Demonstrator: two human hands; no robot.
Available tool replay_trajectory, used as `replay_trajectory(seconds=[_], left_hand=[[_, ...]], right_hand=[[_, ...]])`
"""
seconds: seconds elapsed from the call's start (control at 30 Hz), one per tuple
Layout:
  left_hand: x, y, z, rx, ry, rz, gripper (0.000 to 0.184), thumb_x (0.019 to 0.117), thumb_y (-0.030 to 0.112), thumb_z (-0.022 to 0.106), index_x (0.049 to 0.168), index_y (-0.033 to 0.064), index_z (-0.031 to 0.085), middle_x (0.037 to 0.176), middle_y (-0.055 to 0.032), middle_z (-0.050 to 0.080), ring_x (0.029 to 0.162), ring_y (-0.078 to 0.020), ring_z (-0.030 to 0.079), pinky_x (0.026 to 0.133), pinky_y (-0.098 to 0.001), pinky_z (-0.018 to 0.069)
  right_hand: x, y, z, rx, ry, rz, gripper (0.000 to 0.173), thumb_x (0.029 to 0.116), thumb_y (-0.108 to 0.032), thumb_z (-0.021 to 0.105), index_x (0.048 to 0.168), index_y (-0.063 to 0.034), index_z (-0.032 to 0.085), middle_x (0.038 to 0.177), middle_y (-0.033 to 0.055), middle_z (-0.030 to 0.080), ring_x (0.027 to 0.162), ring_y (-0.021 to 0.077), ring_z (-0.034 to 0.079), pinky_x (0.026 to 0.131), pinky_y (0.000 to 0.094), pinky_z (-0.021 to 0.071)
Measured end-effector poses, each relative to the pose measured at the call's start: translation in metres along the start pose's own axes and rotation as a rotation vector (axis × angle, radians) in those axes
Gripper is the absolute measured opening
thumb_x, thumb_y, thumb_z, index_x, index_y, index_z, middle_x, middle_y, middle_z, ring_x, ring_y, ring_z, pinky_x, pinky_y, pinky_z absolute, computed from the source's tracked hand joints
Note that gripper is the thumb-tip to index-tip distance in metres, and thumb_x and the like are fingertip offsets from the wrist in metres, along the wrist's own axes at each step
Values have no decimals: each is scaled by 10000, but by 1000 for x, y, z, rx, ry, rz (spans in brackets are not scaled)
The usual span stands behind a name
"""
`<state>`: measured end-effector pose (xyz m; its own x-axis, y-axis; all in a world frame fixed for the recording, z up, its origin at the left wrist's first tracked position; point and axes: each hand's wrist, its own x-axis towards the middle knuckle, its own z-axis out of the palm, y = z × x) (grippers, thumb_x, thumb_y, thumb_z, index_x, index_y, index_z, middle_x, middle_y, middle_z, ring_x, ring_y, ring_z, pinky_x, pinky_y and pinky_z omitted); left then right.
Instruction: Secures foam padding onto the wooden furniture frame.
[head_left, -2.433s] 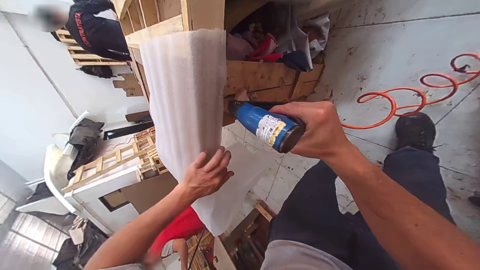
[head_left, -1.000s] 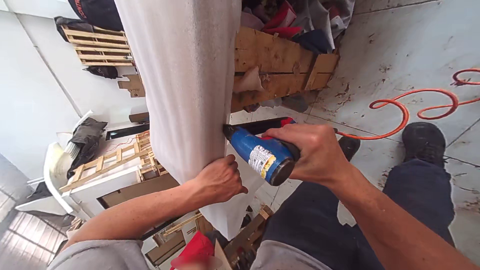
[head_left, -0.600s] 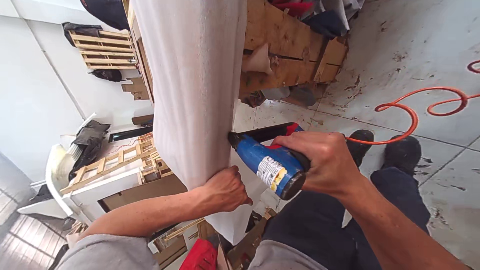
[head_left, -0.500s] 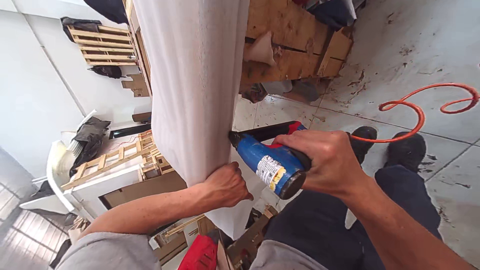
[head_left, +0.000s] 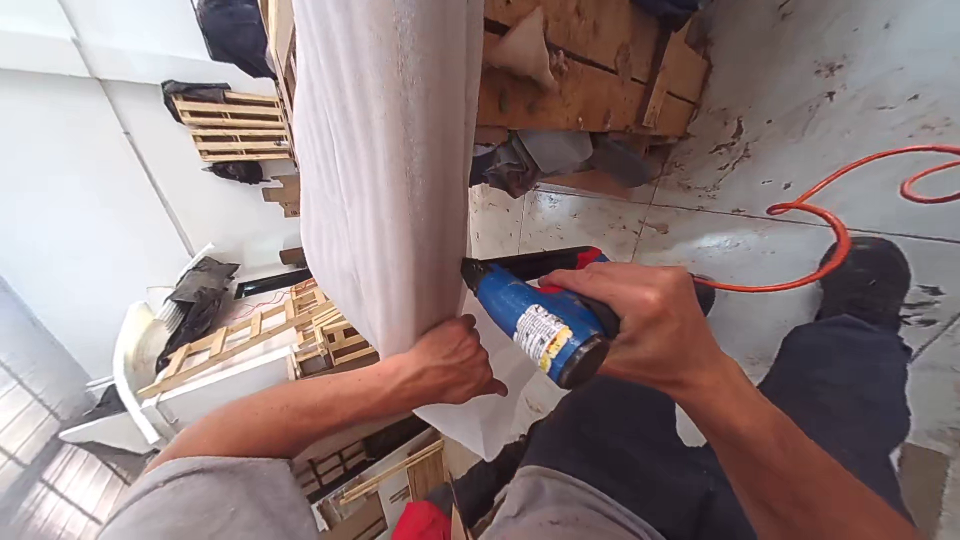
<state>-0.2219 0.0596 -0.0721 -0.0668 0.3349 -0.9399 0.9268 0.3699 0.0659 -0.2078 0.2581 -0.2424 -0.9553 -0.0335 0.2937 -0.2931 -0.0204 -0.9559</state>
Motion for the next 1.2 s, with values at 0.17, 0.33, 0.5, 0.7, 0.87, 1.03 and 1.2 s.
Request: replay_trajectory(seconds=[0.17,0.33,0.5,0.7,0.87,1.03,1.2], left_hand=[[-10,8,20,17,-21,6,709,1074,554,317,714,44,653,624,-115,636,635,-308,664,684,-495,535],[-15,14,37,15,-23,-11,669,1078,549,317,814,56,685,652,-97,643,651,-293,659,717,-489,540],[-14,19,52,27,3,-28,692,1070,564,320,784,49,683,647,-105,647,660,-299,669,713,-486,542],[-13,17,72,57,85,-15,700,1072,556,320,772,41,688,657,-122,655,671,-316,677,692,-497,538],[-22,12,85,166,49,9,697,1077,551,308,804,34,688,662,-124,650,668,-316,672,697,-496,538],[-35,9,103,258,3,17,678,1082,534,305,860,26,696,697,-135,666,696,-326,680,723,-506,541],[-43,9,123,320,16,14,662,1093,501,290,826,37,681,652,-114,637,635,-307,649,719,-496,534]], right_hand=[[-17,-13,22,-43,45,6,355,846,-417,624,1020,-157,792,779,19,723,684,163,679,536,398,481],[-39,-18,35,-31,76,20,376,850,-413,633,1078,-159,789,801,39,729,704,171,683,565,393,500],[-54,-23,51,-67,72,52,370,846,-431,637,1064,-172,785,813,29,734,714,180,693,554,415,500],[-76,-30,67,-96,99,53,388,837,-435,630,1072,-169,786,815,37,735,707,190,693,552,423,499],[-98,-34,105,-103,205,70,381,861,-435,637,1108,-187,788,835,38,748,727,183,703,576,411,520],[-115,-41,133,-144,313,75,382,836,-420,654,1061,-140,785,842,50,753,742,187,712,587,405,534],[-134,-48,153,-133,359,88,386,866,-420,642,1126,-174,786,862,52,759,754,183,713,611,390,546]])
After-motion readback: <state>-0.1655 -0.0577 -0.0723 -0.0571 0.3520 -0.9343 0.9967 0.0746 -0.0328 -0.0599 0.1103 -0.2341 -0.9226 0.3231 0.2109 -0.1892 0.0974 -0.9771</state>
